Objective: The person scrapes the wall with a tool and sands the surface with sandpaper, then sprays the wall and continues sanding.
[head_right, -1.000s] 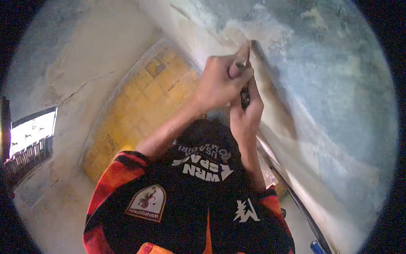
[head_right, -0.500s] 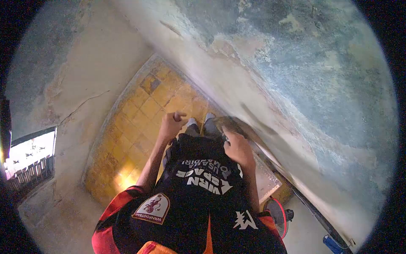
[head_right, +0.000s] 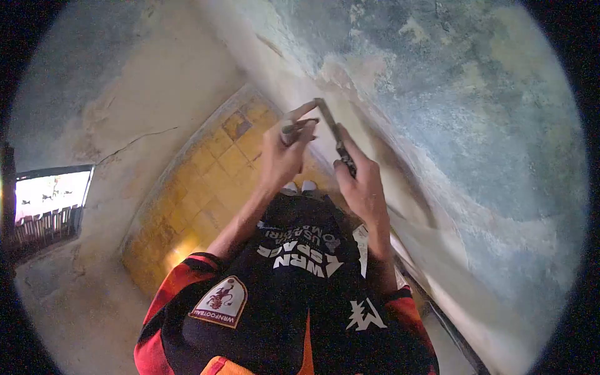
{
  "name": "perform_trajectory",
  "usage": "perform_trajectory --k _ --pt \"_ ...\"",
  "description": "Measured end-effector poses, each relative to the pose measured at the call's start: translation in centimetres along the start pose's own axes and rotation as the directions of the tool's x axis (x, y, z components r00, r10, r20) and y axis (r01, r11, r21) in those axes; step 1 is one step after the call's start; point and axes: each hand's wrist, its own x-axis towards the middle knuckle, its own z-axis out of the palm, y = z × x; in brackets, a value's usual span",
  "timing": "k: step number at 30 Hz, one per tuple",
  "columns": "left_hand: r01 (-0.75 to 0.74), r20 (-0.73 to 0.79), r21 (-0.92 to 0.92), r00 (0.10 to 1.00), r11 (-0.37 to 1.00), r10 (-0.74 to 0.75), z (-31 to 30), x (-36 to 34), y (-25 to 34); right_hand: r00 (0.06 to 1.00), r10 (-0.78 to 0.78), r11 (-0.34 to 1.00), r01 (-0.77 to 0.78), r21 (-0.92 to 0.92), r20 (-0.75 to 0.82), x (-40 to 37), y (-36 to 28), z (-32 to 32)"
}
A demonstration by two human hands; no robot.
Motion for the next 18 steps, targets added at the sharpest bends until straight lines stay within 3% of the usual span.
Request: perform_trajectory --k 4,8,12,18 --pt "-0.187 0.016 -0.008 0.982 0.982 0.188 4.5 -0.2 0.9 0.986 0.165 0.946 -0.157 0.285 -0.004 -0.7 -0.2 -1.2" --pt "-0.278 0.077 0.099 0.959 0.955 0.272 7.0 -0.3 1.8 0.981 0.182 0.829 -0.117 0.547 -0.067 -1.8 0.9 -1.6" --pt "-0.326 0.068 0.159 0.945 0.932 0.319 8.3 -0.3 1.7 0.979 0.143 0.823 -0.035 0.567 -0.147 -1.8 2.0 -1.6" --pt "-0.318 0.078 0.168 0.948 0.933 0.309 7.8 0.5 2.2 0.972 0.188 0.802 -0.070 0.594 -0.139 -1.6 0.7 -1.0"
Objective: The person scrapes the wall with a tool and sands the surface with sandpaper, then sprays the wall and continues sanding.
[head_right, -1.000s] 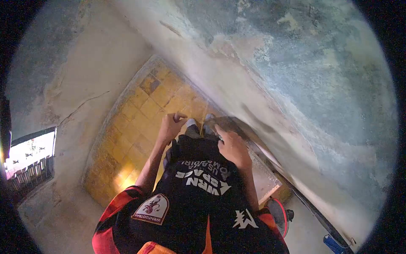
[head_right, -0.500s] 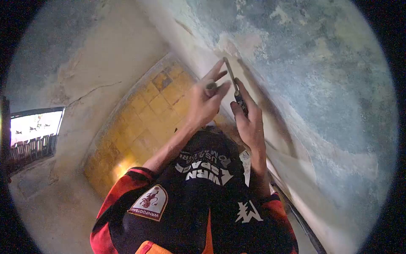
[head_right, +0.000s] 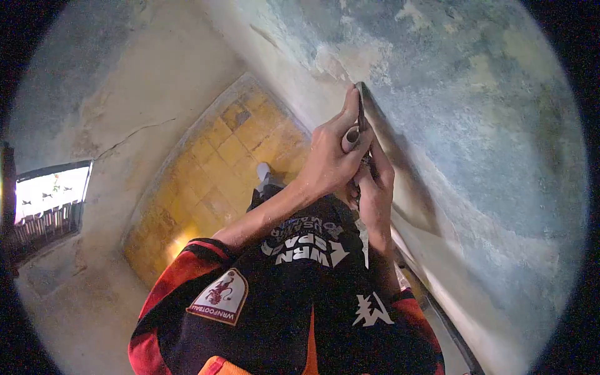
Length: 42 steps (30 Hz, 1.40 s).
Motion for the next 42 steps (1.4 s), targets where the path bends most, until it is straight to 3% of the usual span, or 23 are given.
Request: perform_trajectory --k 2,5,7,12,13,15,16,18,19,22,25,28,29,31,34,36,37,40,41,42 --pt "0.068 0.027 0.004 0.997 0.998 -0.068 -0.7 0.6 0.8 0.995 0.101 0.992 -0.100 0.073 -0.006 -0.4 -2.0 1.4" --pt "0.126 0.139 -0.060 0.983 0.990 -0.117 -1.9 0.7 1.5 0.991 0.113 0.993 -0.110 0.054 -0.073 -1.1 -2.5 3.0" --pt "0.059 0.085 -0.041 0.995 0.997 -0.055 -1.7 1.4 1.1 0.991 0.108 0.994 -0.106 0.039 -0.076 -0.5 -2.6 3.0" --pt "0.152 0.193 -0.066 0.972 0.986 -0.137 -2.7 1.3 2.1 0.985 0.133 0.990 -0.126 0.063 -0.114 -1.7 -2.1 3.4" --pt "0.017 0.065 -0.095 0.998 0.995 -0.010 -1.9 1.0 1.5 0.986 0.136 0.988 -0.127 0.092 -0.100 -1.6 -2.7 3.6" --pt "0.196 0.094 0.007 0.976 0.980 -0.196 -2.9 2.5 1.4 0.988 0.123 0.992 -0.118 0.054 -0.098 0.8 -1.6 4.1" --pt "0.215 0.119 -0.007 0.970 0.977 -0.213 -3.4 2.8 1.6 0.986 0.126 0.992 -0.123 0.032 -0.109 1.6 -1.1 4.1" --pt "0.255 0.169 -0.033 0.954 0.966 -0.246 -4.5 3.2 2.0 0.986 -0.114 0.974 0.086 -0.210 -0.124 0.8 -1.4 5.8" --pt "0.152 0.117 -0.098 0.983 0.983 -0.141 -3.8 2.2 1.6 0.975 -0.144 0.977 0.112 -0.184 -0.169 0.2 -0.8 5.7" --pt "-0.021 0.027 -0.112 0.999 0.994 0.024 -2.1 1.5 0.3 0.983 0.163 0.985 -0.167 -0.040 -0.088 -1.1 -3.3 3.9" --pt "0.192 0.254 -0.033 0.951 0.981 -0.177 -3.5 1.8 0.7 0.982 0.086 0.996 -0.086 0.002 -0.168 -1.1 -1.2 4.8" --pt "-0.017 0.019 -0.124 1.000 0.992 0.020 -1.7 1.4 0.5 0.986 0.140 0.988 -0.146 -0.054 -0.095 -1.3 -2.8 3.3" --pt "-0.005 0.032 -0.105 0.999 0.994 0.009 -1.7 1.4 0.2 0.975 0.197 0.980 -0.196 0.019 -0.103 -1.1 -3.3 3.8" --pt "-0.001 0.070 -0.049 0.998 0.999 0.004 -2.1 1.9 0.0 0.979 0.095 0.995 -0.088 0.049 -0.178 -0.4 -1.3 4.6" --pt "0.031 0.131 -0.011 0.991 0.999 -0.029 -2.1 1.6 0.2 0.978 0.143 0.989 -0.146 -0.013 -0.151 -1.5 -2.7 3.6" --pt "0.051 0.050 0.016 0.997 0.999 -0.052 -1.7 1.8 0.2 0.974 0.163 0.985 -0.171 -0.037 -0.154 -0.5 -2.5 3.8" --pt "0.089 0.010 0.032 0.996 0.995 -0.090 -1.7 1.8 0.4 0.989 0.088 0.994 -0.094 -0.048 -0.119 0.5 -1.6 3.9" --pt "0.100 0.134 0.038 0.986 0.994 -0.104 -2.9 1.6 0.6 0.989 0.070 0.997 -0.072 -0.015 -0.134 -0.4 -2.2 4.8" --pt "0.047 0.130 -0.032 0.991 0.998 -0.043 -2.5 1.1 0.9 0.989 0.036 0.999 -0.040 -0.025 -0.141 -1.1 -2.2 4.5" --pt "0.075 0.116 -0.010 0.991 0.997 -0.073 -2.5 1.5 1.0 0.990 0.003 0.999 -0.009 -0.037 -0.144 -1.3 -2.1 3.9"
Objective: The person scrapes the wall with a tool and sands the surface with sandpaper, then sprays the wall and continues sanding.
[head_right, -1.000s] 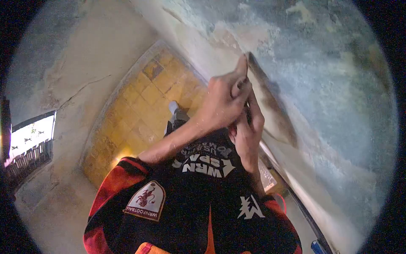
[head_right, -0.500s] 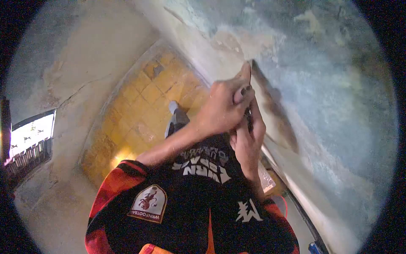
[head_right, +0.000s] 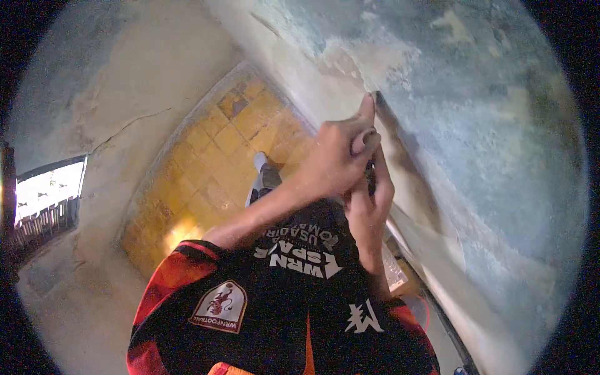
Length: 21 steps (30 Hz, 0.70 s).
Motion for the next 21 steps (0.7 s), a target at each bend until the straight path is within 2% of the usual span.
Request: perform_trajectory --k 2,3,6,8,11,12,13,15,16,17,20,21 --pt "0.079 0.015 0.028 0.997 0.996 -0.080 0.5 0.0 0.2 0.992 0.115 0.993 -0.113 -0.044 0.044 0.4 0.7 -1.2" --pt "0.055 0.003 0.039 0.999 0.998 -0.055 0.4 0.3 -0.1 0.997 0.035 0.994 -0.028 -0.106 0.063 1.7 1.3 -0.8" --pt "-0.051 -0.059 0.062 0.997 0.997 0.054 -0.7 0.6 -0.8 0.995 -0.058 0.992 0.067 -0.110 0.087 2.3 1.3 0.4" --pt "-0.167 -0.117 0.018 0.979 0.986 0.168 0.6 -0.2 -0.8 0.996 -0.069 0.994 0.073 -0.082 0.051 1.0 0.7 -0.1" --pt "-0.177 -0.173 -0.003 0.969 0.984 0.174 2.1 -0.7 -1.3 0.981 -0.179 0.974 0.187 -0.130 0.070 1.5 1.7 -0.8" --pt "-0.122 -0.132 -0.010 0.984 0.992 0.120 1.9 -0.6 -1.2 0.973 -0.213 0.964 0.223 -0.146 0.084 1.7 2.0 -1.0" --pt "-0.066 -0.093 -0.015 0.994 0.998 0.065 1.2 -0.3 -0.8 0.972 -0.213 0.956 0.228 -0.185 0.097 1.8 1.5 -0.7" --pt "-0.051 -0.080 -0.018 0.996 0.999 0.050 1.3 -0.8 -0.7 0.972 -0.223 0.956 0.232 -0.179 0.069 1.3 2.3 -1.0" --pt "-0.103 -0.105 -0.015 0.989 0.995 0.101 1.6 -1.1 -0.9 0.970 -0.236 0.955 0.242 -0.171 0.055 1.3 2.5 -1.0" --pt "-0.166 -0.137 -0.006 0.977 0.986 0.163 1.7 -0.7 -1.1 0.988 -0.152 0.984 0.153 -0.087 0.017 1.1 2.5 -0.7" --pt "-0.173 -0.141 0.038 0.974 0.984 0.177 1.1 0.2 -1.4 0.971 -0.221 0.961 0.233 -0.147 0.091 2.2 3.4 -0.7" --pt "-0.100 -0.112 0.022 0.988 0.995 0.102 0.9 0.1 -1.1 0.974 -0.204 0.966 0.216 -0.139 0.099 2.1 3.5 -1.0"
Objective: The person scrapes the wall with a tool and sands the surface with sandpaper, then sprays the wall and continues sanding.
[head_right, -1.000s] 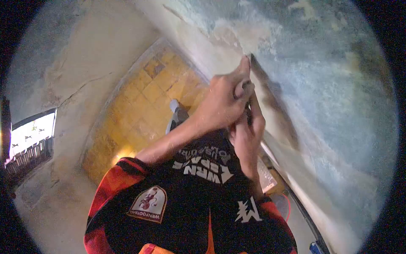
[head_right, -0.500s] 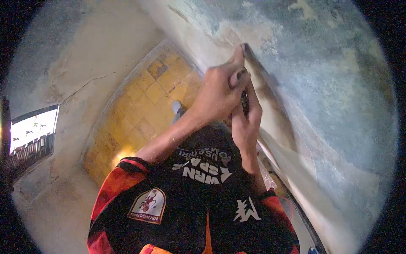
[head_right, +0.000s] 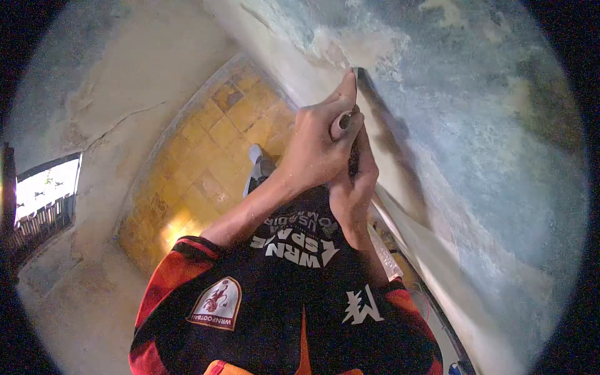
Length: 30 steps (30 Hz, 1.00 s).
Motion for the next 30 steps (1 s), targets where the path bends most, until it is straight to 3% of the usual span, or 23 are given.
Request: perform_trajectory --k 3,7,10,12,13,14,17,18,21,24,25,27,28,30 --pt "0.011 -0.032 -0.094 0.999 0.996 -0.014 0.7 -0.6 0.2 0.999 0.037 0.998 -0.038 0.046 0.004 -0.3 -0.4 -0.2" --pt "-0.049 -0.002 0.015 0.999 0.999 0.049 -0.2 0.2 -0.4 0.998 -0.056 0.998 0.054 -0.039 -0.030 0.4 -0.4 0.7" --pt "-0.035 -0.069 -0.078 0.997 0.996 0.030 0.8 -0.7 0.0 0.999 0.047 0.998 -0.047 0.030 0.002 -0.3 -0.7 -0.1" --pt "-0.004 -0.001 -0.030 1.000 1.000 0.004 0.0 0.3 0.2 1.000 -0.003 0.998 0.003 0.069 -0.009 0.4 -1.6 0.2" --pt "0.024 0.034 -0.009 0.999 1.000 -0.023 -0.3 0.3 0.3 0.999 -0.052 0.999 0.052 0.000 -0.011 0.9 -0.9 0.4" --pt "0.062 0.082 -0.029 0.995 0.998 -0.059 -0.7 0.2 0.0 1.000 -0.012 1.000 0.012 -0.012 -0.025 0.8 -0.3 0.3" --pt "0.005 -0.037 -0.088 0.999 0.996 -0.008 0.4 -0.7 0.6 1.000 0.021 0.997 -0.020 0.071 -0.018 -0.4 -0.5 -0.1" --pt "-0.085 -0.066 -0.011 0.994 0.996 0.084 0.4 -0.3 0.8 1.000 -0.008 0.994 0.008 0.113 -0.005 0.2 -0.8 -0.3" --pt "0.300 0.147 0.082 0.940 0.951 -0.309 -1.0 0.9 1.4 0.998 0.058 0.998 -0.059 0.031 0.022 1.1 -0.7 -0.2" --pt "0.012 -0.100 -0.017 0.995 1.000 -0.014 0.8 -0.5 0.1 1.000 0.001 1.000 -0.001 -0.008 -0.020 -0.1 -0.5 -0.5" --pt "0.032 -0.064 -0.008 0.997 0.999 -0.032 0.5 -0.5 0.0 0.998 -0.053 0.998 0.053 -0.016 -0.028 0.3 -0.7 -0.2" --pt "0.068 0.007 0.014 0.998 0.998 -0.069 0.1 -0.5 -0.3 1.000 0.007 1.000 -0.007 0.009 -0.014 0.5 -1.3 -0.1" --pt "0.115 -0.011 0.001 0.993 0.993 -0.115 -0.1 -0.1 0.3 1.000 0.009 0.999 -0.009 -0.033 -0.010 0.8 -0.8 0.1" --pt "0.292 0.110 -0.017 0.951 0.956 -0.288 -1.8 1.3 1.9 1.000 0.028 0.999 -0.028 -0.039 0.004 1.0 -1.5 0.5"
